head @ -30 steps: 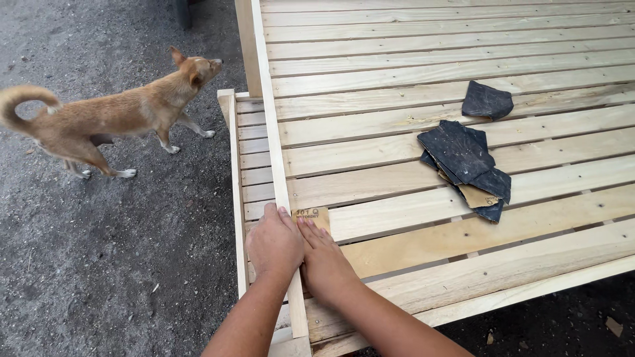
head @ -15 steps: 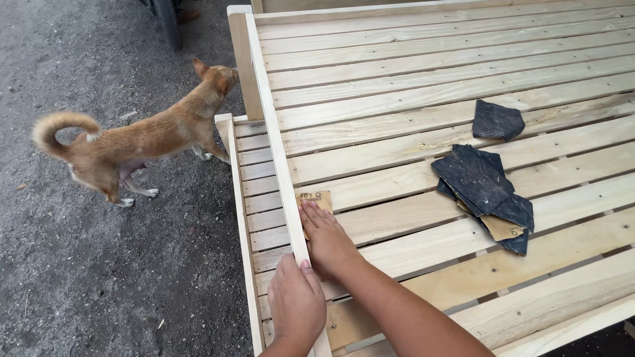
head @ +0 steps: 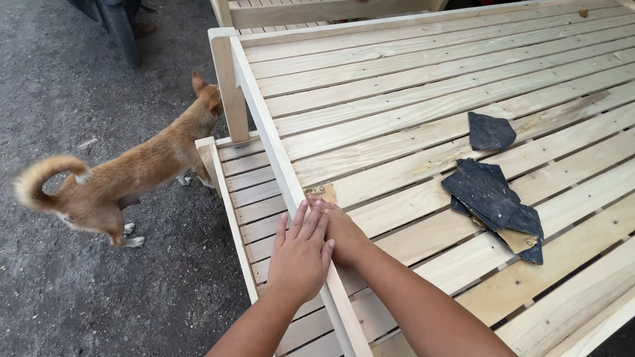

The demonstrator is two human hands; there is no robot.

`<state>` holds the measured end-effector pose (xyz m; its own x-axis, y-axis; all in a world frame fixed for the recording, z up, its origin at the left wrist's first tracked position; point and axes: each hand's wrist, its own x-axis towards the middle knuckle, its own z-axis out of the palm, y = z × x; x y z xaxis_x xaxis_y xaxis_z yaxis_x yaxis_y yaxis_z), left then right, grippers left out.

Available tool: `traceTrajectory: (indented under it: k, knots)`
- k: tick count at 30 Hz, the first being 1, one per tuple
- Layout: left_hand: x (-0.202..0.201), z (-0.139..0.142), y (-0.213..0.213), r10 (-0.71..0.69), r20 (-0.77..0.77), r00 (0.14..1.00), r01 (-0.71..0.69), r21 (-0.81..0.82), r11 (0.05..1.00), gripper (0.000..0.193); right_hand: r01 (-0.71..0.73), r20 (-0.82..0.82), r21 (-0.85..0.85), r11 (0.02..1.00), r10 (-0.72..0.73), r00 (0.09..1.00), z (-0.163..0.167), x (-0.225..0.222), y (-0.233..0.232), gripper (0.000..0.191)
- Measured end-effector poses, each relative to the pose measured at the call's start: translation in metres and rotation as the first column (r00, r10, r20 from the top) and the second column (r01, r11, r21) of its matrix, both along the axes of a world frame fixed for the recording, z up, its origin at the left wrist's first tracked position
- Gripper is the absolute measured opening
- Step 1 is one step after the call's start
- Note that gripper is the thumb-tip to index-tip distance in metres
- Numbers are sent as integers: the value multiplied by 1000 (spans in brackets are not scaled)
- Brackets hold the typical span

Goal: The person sands the slatted wooden surface and frame rails of a furniture piece using a sheet of sandpaper held by hand, working across different planks and edges. They occasionally reposition the sandpaper and steady the frame with the other hand while smoothing the wood.

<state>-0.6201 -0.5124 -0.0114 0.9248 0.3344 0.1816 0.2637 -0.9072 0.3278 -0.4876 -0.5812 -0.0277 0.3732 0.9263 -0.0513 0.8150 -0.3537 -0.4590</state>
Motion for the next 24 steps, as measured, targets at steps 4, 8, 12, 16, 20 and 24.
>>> traceTrajectory:
  k: [4, 8, 12, 16, 20, 24]
  knots:
    - [11, 16, 60, -139, -203, 969, 143, 5, 990, 55, 150, -57, 53, 987, -147, 987, -12, -33, -29, 55]
    - [9, 21, 92, -294, -284, 913, 319, 43, 947, 56, 338, -198, -22, 941, -335, 921, -20, -56, -42, 54]
    - [13, 17, 105, -365, -272, 890, 388, 33, 921, 57, 361, -159, -52, 931, -364, 918, -19, -56, -35, 54]
    - [20, 10, 121, -464, -254, 849, 482, 8, 876, 57, 243, 40, -44, 969, -242, 970, -17, -53, -30, 55]
    - [24, 4, 135, -522, -222, 823, 531, -23, 847, 57, 197, 165, -104, 975, -179, 970, -18, -50, -24, 55]
    - [31, 3, 149, -630, -166, 759, 639, 3, 769, 58, 236, 138, -126, 964, -218, 966, -23, -37, -5, 55]
